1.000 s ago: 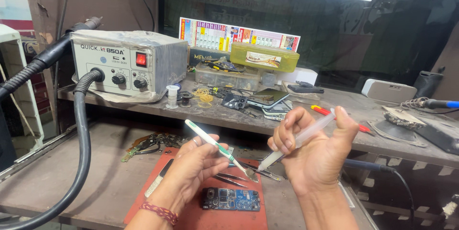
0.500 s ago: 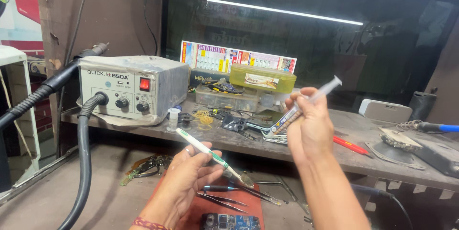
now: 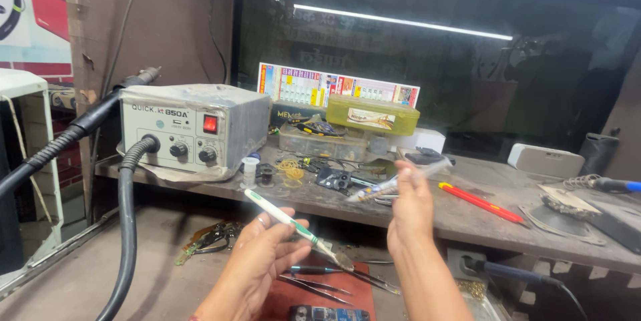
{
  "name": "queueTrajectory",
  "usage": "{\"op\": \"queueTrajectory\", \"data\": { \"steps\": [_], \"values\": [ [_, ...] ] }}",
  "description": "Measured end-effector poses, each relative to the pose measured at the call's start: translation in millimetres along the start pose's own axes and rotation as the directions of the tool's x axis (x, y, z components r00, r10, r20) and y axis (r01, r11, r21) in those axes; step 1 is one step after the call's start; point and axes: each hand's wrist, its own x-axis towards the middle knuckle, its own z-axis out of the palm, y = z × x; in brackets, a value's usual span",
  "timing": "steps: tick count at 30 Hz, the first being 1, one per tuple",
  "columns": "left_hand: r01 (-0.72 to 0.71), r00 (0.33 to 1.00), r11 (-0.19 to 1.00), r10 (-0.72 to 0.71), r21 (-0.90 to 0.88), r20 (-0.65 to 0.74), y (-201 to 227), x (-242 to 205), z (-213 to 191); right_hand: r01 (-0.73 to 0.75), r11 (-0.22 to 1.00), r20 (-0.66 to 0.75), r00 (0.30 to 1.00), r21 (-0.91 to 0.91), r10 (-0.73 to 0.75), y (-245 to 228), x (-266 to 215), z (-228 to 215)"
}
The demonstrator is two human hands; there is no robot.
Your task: The person cleans a mobile phone circuit board using a toothbrush and a liquid applied from a syringe. They also use a screwdriver to manipulate components on the board and tweezers to handle small parts. The person works on a cluttered workbench with various tools and electronic parts visible.
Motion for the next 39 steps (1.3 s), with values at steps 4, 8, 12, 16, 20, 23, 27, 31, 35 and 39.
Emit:
{"op": "queueTrajectory", "data": {
  "steps": [4,8,12,16,20,23,27,31,35,39],
  "values": [
    [-0.029,0.999,0.999,0.03,-0.031,0.029,-3.2,3.9,-1.0,0.157,0.952,0.103,0.986,-0.264,-0.134,-13.7,-25.5,6.6],
    [-0.023,1.0,0.999,0.024,-0.033,0.018,-0.6,4.4,-1.5,0.21,0.853,0.078,0.977,-0.478,-0.197,-30.5,-44.2,15.2],
    [-0.013,1.0,1.0,0.013,-0.027,-0.007,3.4,-1.5,-2.4,0.32,0.701,0.132,0.942,-0.637,-0.31,-43.1,-60.2,17.4],
    [-0.016,1.0,0.999,0.017,-0.035,0.007,4.4,-3.7,-3.0,0.303,0.493,0.203,0.948,-0.815,-0.247,-35.8,-60.8,15.7],
    [-0.006,1.0,1.0,0.006,-0.011,0.015,5.2,-4.4,-6.3,0.582,0.351,0.492,0.811,-0.733,-0.318,-19.0,-50.5,10.4],
    [-0.014,1.0,1.0,0.014,-0.008,0.016,5.6,-4.6,-10.4,0.624,0.281,0.588,0.781,-0.729,-0.208,-20.8,-46.7,4.4],
    [-0.011,1.0,1.0,0.011,-0.002,0.014,5.3,-3.7,-12.3,0.706,0.218,0.702,0.704,-0.674,-0.11,-34.4,-50.9,-3.7],
    [-0.008,1.0,1.0,0.008,-0.013,0.027,-1.6,-3.6,-9.3,0.703,0.21,0.696,0.708,-0.68,-0.115,-41.4,-54.5,-7.5],
    [0.013,1.0,1.0,-0.013,0.006,0.01,-3.5,-6.5,-5.9,0.738,0.198,0.703,0.675,-0.645,-0.226,-53.1,-63.7,-10.1],
    [-0.009,1.0,0.995,0.006,0.097,0.027,0.7,-11.1,-2.4,0.725,0.241,0.676,0.689,-0.645,-0.261,-75.9,-84.0,-10.4]
  ]
}}
